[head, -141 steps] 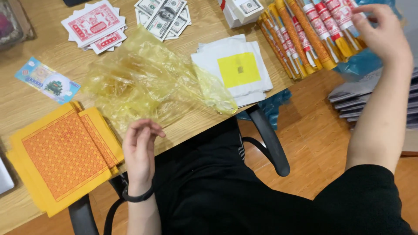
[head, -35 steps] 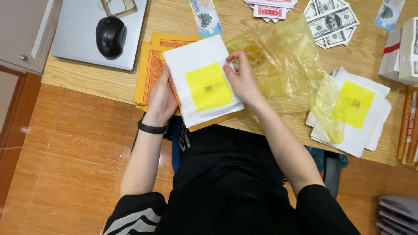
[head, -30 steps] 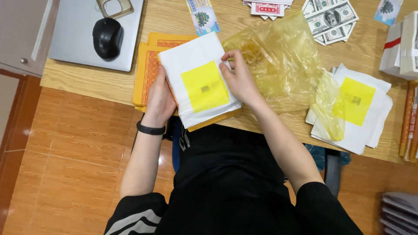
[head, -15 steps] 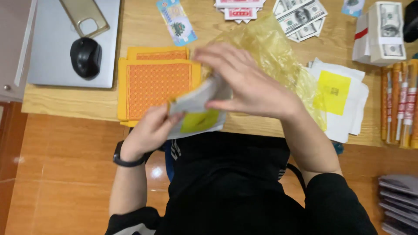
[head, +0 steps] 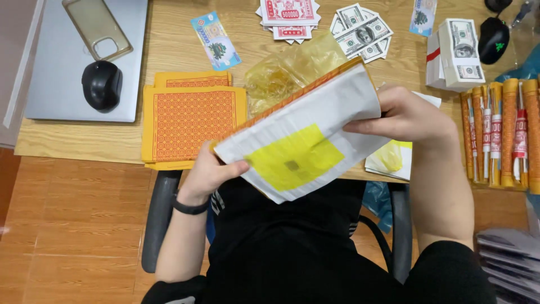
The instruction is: The person assembles small paper money packs by placing a 100-dollar bill and a red 50000 note into a yellow envelope, then folding the top edge over. The person repeats this process multiple times, creating a stack of finished packs.
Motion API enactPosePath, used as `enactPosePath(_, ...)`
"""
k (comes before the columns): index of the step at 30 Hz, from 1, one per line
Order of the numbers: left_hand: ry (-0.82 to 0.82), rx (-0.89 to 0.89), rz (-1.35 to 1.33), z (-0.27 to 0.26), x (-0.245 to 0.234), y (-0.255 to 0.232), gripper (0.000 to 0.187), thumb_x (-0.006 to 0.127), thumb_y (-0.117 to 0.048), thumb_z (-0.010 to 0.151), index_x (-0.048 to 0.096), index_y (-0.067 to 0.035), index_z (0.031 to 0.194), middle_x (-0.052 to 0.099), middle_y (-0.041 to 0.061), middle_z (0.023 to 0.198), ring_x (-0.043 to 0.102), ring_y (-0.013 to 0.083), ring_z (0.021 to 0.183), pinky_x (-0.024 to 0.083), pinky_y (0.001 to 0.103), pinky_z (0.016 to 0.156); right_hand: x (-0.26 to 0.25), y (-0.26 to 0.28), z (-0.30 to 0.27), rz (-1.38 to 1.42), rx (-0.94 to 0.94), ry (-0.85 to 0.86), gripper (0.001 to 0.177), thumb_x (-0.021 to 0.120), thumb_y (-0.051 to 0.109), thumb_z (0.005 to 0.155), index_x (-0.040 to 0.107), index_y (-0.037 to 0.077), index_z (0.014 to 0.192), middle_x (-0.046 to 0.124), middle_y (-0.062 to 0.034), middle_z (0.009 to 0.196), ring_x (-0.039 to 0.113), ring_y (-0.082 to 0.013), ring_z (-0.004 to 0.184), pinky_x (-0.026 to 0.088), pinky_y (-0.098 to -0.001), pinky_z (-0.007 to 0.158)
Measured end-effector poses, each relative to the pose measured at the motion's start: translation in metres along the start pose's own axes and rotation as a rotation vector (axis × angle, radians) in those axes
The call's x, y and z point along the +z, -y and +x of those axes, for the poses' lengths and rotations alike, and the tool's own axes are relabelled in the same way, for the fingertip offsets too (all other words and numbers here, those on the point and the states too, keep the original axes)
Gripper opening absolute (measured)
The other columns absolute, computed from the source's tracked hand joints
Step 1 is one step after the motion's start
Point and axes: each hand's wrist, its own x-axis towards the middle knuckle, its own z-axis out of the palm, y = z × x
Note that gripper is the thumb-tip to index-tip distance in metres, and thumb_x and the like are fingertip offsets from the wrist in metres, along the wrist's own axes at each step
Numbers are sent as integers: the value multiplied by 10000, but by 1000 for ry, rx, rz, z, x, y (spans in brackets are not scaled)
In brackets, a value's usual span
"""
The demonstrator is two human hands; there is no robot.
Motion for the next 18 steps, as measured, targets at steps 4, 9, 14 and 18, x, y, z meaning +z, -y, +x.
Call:
enactPosePath(4, -26, 102, -168, 10, 20, -9, 566, 789, -223, 777, 561, -37, 1260, 632, 89, 1263, 599, 182, 1145, 519, 372, 1010, 6, -36, -15, 55, 188, -269, 180, 714, 115, 838, 713, -7, 969, 720, -54, 972, 669, -136, 875, 564, -252, 701)
enactPosePath(9, 4, 226, 120, 21, 11, -61, 344, 744, -116, 846, 643, -48, 1168, 665, 40, 1180, 619, 133, 1071, 506, 303, 1003, 0, -60, -26, 106, 210, -207, 135, 735, 96, 811, 719, 1, 906, 723, -27, 958, 648, -109, 865, 568, -265, 707)
enactPosePath(14, 296, 254, 305, 29, 2, -87, 700, 370, 168, 524, 724, -127, 1050, 646, 180, 1238, 681, 239, 1145, 550, 216, 912, -3, -50, -15, 296, 123, -4, 260, 615, -13, 857, 690, 33, 1102, 683, -184, 1180, 666, -271, 1166, 587, -342, 998)
enactPosePath(18, 370, 182, 94, 29, -2, -77, 503, 422, 160, 658, 736, -93, 959, 606, 174, 1310, 615, 285, 1256, 473, 338, 1116, -22, -83, -22, 315, 51, -44, 207, 637, 30, 852, 704, 15, 1048, 701, -188, 1104, 680, -300, 1138, 619, -360, 948)
